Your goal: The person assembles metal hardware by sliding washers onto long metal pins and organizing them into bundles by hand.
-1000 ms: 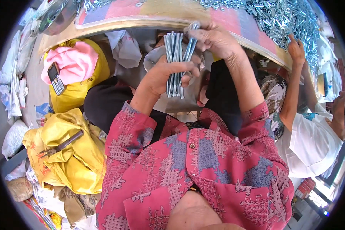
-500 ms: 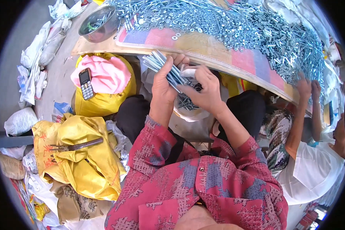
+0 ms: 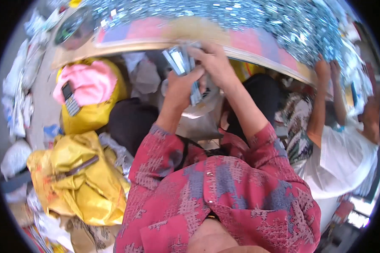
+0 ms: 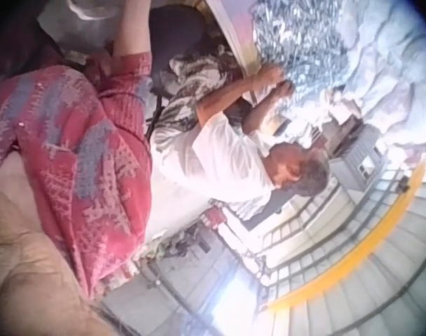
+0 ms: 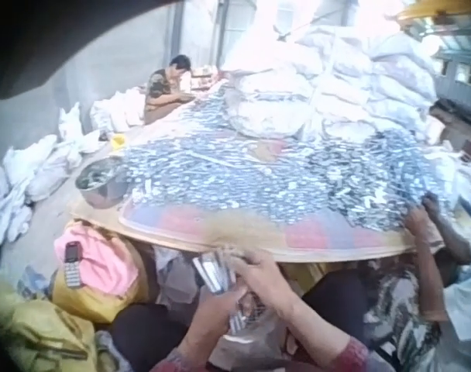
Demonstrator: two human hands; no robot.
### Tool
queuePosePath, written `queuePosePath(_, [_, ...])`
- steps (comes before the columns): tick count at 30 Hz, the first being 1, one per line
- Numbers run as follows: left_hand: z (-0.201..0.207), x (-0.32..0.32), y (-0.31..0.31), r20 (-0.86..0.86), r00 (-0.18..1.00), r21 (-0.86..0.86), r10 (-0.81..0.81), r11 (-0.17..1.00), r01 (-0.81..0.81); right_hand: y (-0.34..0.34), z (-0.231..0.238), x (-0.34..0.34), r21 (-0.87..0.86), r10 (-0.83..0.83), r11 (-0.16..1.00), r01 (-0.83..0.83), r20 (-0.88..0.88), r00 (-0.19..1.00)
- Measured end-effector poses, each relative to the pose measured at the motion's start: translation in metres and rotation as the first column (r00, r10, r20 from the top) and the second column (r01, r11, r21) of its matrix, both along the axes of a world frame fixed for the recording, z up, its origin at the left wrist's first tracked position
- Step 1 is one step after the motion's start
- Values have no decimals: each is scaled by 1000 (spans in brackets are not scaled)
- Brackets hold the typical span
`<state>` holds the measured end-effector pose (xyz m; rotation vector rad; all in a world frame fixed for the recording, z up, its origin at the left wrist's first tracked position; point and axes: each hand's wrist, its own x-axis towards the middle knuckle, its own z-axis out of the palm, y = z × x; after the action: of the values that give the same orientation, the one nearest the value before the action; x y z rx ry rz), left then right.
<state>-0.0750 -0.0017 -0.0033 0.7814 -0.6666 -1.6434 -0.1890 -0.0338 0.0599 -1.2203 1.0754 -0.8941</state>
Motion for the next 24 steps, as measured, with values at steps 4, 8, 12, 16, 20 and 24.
queuePosePath(4, [1, -2, 12, 64, 993, 107, -100, 990, 93, -12, -38, -24, -58, -22, 998, 28, 107, 994])
queuePosePath(8, [-9, -11, 15, 55, 964, 144, -259, 958, 249, -12, -34, -55, -110, -263, 952, 287, 188, 946])
queuePosePath(12, [-20, -22, 16, 34, 955, 158, -295, 945, 286, -12, -38, -87, -163, -302, 934, 319, 121, 946])
queuePosePath(16, [-19, -24, 17, 13, 952, 222, -305, 929, 294, -36, -31, -168, -583, -613, 750, 314, -434, 660])
queuePosePath(20, [-19, -34, 13, -50, 939, 218, -339, 914, 342, -99, -52, -246, -838, -852, 518, 172, -489, 187])
queuePosePath(24, [-18, -32, 15, -17, 931, 248, -364, 901, 357, -122, -37, -232, -836, -860, 510, 205, -503, 86])
